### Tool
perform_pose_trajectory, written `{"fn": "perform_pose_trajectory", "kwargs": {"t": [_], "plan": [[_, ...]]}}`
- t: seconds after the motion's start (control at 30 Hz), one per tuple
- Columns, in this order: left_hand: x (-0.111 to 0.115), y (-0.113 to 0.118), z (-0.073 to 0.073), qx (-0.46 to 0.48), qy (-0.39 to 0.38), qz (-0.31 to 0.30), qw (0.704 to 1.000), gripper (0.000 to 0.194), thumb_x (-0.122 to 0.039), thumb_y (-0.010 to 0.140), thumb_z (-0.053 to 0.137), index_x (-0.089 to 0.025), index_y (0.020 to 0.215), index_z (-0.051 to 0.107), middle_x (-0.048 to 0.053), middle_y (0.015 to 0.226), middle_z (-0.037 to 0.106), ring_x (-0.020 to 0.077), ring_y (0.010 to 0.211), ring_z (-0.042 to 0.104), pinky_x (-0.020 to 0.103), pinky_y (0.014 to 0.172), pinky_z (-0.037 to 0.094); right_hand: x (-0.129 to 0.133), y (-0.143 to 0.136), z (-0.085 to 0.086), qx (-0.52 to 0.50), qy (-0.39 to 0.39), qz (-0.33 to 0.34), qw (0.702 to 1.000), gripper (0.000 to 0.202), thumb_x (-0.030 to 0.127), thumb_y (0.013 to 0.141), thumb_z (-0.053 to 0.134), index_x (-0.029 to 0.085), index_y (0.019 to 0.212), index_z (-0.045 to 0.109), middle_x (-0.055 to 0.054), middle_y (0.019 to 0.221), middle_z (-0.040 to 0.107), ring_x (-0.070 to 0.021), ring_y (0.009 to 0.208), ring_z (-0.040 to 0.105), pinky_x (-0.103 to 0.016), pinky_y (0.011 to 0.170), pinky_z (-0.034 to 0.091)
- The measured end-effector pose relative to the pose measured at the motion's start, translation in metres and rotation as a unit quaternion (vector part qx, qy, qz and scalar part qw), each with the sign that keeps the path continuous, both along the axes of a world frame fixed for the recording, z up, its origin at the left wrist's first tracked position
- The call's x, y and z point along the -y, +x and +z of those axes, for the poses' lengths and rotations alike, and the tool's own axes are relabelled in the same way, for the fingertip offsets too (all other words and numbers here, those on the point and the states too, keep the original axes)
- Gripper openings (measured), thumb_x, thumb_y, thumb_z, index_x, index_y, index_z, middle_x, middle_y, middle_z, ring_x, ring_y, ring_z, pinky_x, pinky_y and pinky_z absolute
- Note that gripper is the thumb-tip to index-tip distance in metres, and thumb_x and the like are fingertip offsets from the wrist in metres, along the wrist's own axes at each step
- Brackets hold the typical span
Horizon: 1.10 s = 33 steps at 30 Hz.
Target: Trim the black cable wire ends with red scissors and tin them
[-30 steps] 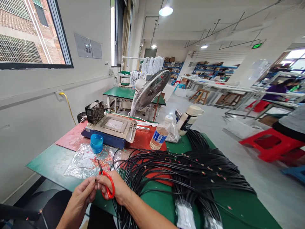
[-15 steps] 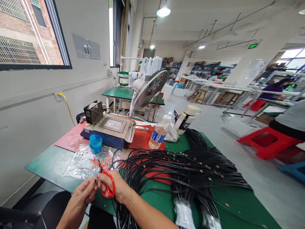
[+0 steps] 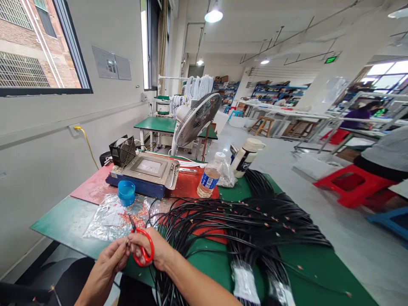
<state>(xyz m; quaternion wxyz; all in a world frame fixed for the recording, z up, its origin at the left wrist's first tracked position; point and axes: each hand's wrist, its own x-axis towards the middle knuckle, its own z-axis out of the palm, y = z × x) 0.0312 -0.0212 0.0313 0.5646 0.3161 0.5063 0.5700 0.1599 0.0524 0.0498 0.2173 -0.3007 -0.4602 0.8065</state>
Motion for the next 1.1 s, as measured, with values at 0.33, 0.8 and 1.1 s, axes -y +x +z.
{"fn": "perform_pose_trajectory", "kwargs": {"t": [0.33,0.8,1.1], "plan": [[-0.001,0.002,0.002,0.038,-0.024,0.038,0.998,0.032,-0.046,0.067,0.071,-0.016,0.074,0.068,-0.003,0.054,0.05,0.0067,0.047,0.032,0.022,0.046,0.024,0.001,-0.003,-0.004,-0.013,0.042,-0.05,0.998,0.052,0.061,0.068,0.064,0.013,0.053,0.051,0.006,0.038,0.042,-0.0041,0.029,0.037,-0.017,0.032,0.026],[-0.001,0.001,0.0,0.183,-0.036,0.017,0.982,0.027,-0.04,0.069,0.073,-0.013,0.068,0.066,-0.004,0.057,0.05,0.004,0.046,0.034,0.018,0.045,0.029,0.003,-0.004,-0.009,0.034,0.088,-0.02,0.995,0.053,0.065,0.068,0.061,0.015,0.056,0.051,0.006,0.041,0.042,-0.0053,0.031,0.037,-0.018,0.034,0.028],[0.004,-0.002,0.012,0.413,-0.119,0.062,0.901,0.011,-0.019,0.082,0.061,-0.011,0.085,0.067,0.005,0.075,0.067,0.0122,0.068,0.062,0.025,0.063,0.05,0.01,0.006,-0.005,0.097,0.746,-0.088,0.652,0.024,0.025,0.091,0.042,0.015,0.087,0.064,-0.006,0.069,0.062,-0.0141,0.062,0.051,-0.027,0.056,0.035]]}}
